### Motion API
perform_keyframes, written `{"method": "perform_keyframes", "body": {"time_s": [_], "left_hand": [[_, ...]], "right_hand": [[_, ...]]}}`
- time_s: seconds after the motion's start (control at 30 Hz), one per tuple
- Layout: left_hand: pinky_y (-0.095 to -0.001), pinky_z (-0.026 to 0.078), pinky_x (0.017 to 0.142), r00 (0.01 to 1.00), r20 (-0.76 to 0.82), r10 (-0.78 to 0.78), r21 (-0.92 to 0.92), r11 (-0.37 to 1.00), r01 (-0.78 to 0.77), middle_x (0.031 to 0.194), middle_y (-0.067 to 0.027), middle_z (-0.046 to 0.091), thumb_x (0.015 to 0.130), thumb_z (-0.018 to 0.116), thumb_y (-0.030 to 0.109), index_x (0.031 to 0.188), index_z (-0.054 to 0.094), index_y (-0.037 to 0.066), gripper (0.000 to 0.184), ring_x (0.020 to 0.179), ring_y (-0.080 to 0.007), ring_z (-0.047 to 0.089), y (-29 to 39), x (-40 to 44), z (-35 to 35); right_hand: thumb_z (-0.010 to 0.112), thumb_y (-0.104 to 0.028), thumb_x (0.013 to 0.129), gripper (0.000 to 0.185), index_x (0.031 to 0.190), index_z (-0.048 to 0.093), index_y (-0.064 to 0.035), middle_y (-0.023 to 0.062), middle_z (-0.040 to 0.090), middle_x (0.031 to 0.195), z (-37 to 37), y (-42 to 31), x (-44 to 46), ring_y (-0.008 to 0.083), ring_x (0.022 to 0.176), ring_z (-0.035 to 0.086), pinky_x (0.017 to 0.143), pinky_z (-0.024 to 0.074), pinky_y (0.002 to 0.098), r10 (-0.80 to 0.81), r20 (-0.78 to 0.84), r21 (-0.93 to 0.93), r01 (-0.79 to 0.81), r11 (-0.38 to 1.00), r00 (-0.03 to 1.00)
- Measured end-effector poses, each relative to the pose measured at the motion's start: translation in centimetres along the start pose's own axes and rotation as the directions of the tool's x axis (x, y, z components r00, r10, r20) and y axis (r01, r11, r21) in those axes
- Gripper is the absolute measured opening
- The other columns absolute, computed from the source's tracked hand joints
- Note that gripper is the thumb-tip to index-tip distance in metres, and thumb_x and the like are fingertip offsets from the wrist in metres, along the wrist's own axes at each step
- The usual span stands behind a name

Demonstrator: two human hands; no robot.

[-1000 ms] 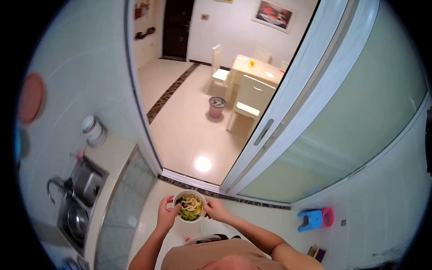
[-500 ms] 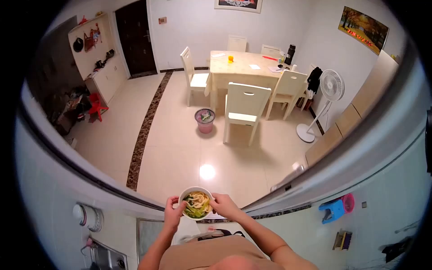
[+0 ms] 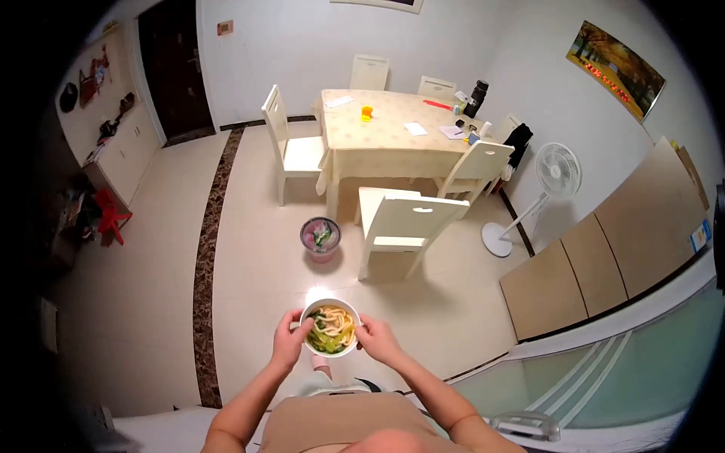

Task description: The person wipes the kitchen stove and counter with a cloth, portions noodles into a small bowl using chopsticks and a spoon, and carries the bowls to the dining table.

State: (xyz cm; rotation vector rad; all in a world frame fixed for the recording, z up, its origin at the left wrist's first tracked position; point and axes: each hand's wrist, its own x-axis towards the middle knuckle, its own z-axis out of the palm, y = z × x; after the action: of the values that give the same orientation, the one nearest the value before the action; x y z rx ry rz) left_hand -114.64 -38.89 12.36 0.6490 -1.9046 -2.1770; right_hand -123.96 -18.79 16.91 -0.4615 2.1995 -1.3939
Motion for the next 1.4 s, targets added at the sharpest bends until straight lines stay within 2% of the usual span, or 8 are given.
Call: {"method": "perform_keyframes", "body": {"time_s": [0.07,0.47,0.67,0.93,1.07,1.1,1.27,1.4], "left_hand": [[-0.0271,0.049,0.077,0.998,-0.001,0.069,0.239,0.969,-0.067,0.103,-0.0069,0.064,0.091,0.064,0.026,0.116,0.059,0.002,0.035,0.089,-0.0121,0.059,2.2,6.8,-1.5],[-0.0389,0.050,0.077,0.947,0.305,0.103,0.505,0.825,-0.252,0.095,-0.0166,0.066,0.097,0.050,0.031,0.117,0.058,0.001,0.037,0.084,-0.0253,0.064,8.1,42.9,-2.5],[-0.0336,0.051,0.071,0.891,0.386,-0.240,0.577,0.816,-0.030,0.094,-0.0109,0.066,0.101,0.043,0.034,0.124,0.054,0.002,0.041,0.075,-0.0167,0.060,14.3,59.2,-2.2],[-0.0255,0.041,0.048,0.912,0.366,-0.186,0.496,0.868,-0.022,0.073,-0.0021,0.058,0.102,0.039,0.036,0.119,0.055,0.004,0.040,0.054,-0.0085,0.049,15.9,83.6,0.3],[-0.0247,0.040,0.046,0.905,0.405,-0.134,0.485,0.870,-0.088,0.072,-0.0022,0.057,0.101,0.039,0.036,0.120,0.055,0.004,0.040,0.052,-0.0082,0.049,14.0,99.9,1.3],[-0.0311,0.050,0.059,0.900,0.392,-0.191,0.473,0.881,-0.020,0.085,-0.0107,0.064,0.101,0.038,0.037,0.125,0.052,0.003,0.044,0.065,-0.0183,0.060,14.3,103.2,2.1],[-0.0438,0.043,0.096,0.918,0.396,0.018,0.584,0.766,-0.268,0.116,-0.0282,0.061,0.101,0.038,0.041,0.132,0.046,0.001,0.052,0.111,-0.0423,0.057,8.5,121.0,5.3],[-0.0474,0.047,0.087,0.938,0.346,0.014,0.625,0.743,-0.241,0.110,-0.0263,0.063,0.100,0.039,0.038,0.132,0.047,0.005,0.046,0.104,-0.0438,0.060,5.1,131.2,8.4]], "right_hand": [[0.049,-0.010,0.089,0.032,0.117,0.063,-0.0017,0.0069,0.064,0.068,0.3,-0.8,5.9,0.0110,0.057,0.061,0.055,0.0496,0.0280,0.019,-0.045,-0.004,-0.020,1.000,0.999],[0.051,-0.011,0.088,0.030,0.112,0.061,0.0029,0.0092,0.062,0.059,-3.8,-5.5,37.4,0.0130,0.051,0.060,0.050,0.0478,0.0286,0.037,-0.202,0.090,-0.020,0.996,0.979],[0.053,-0.013,0.087,0.033,0.116,0.061,0.0015,0.0121,0.064,0.062,-6.2,-7.7,53.2,0.0160,0.051,0.063,0.051,0.0500,0.0323,0.106,-0.234,0.123,-0.078,0.989,0.967],[0.056,-0.026,0.097,0.053,0.140,0.039,-0.0015,0.0016,0.061,0.071,-10.7,-8.7,73.5,0.0067,0.060,0.055,0.055,0.0451,0.0227,0.128,-0.379,0.155,-0.074,0.985,0.916],[0.056,-0.027,0.097,0.056,0.143,0.035,-0.0042,0.0031,0.061,0.080,-11.8,-6.7,80.4,0.0086,0.063,0.054,0.055,0.0442,0.0233,0.277,-0.465,0.344,-0.116,0.932,0.841],[0.055,-0.026,0.097,0.054,0.143,0.036,-0.0045,0.0040,0.061,0.082,-11.7,-5.0,81.3,0.0091,0.065,0.054,0.055,0.0440,0.0233,0.361,-0.469,0.424,-0.153,0.893,0.806],[0.053,-0.024,0.097,0.049,0.140,0.038,-0.0046,0.0058,0.060,0.085,-8.8,-1.7,80.7,0.0110,0.063,0.056,0.052,0.0433,0.0230,0.752,-0.411,0.620,-0.447,0.645,0.515],[0.053,-0.024,0.097,0.050,0.140,0.038,-0.0041,0.0064,0.061,0.087,-7.7,-5.8,82.6,0.0120,0.061,0.057,0.050,0.0433,0.0234,0.875,-0.346,0.826,-0.333,0.456,0.340]]}}
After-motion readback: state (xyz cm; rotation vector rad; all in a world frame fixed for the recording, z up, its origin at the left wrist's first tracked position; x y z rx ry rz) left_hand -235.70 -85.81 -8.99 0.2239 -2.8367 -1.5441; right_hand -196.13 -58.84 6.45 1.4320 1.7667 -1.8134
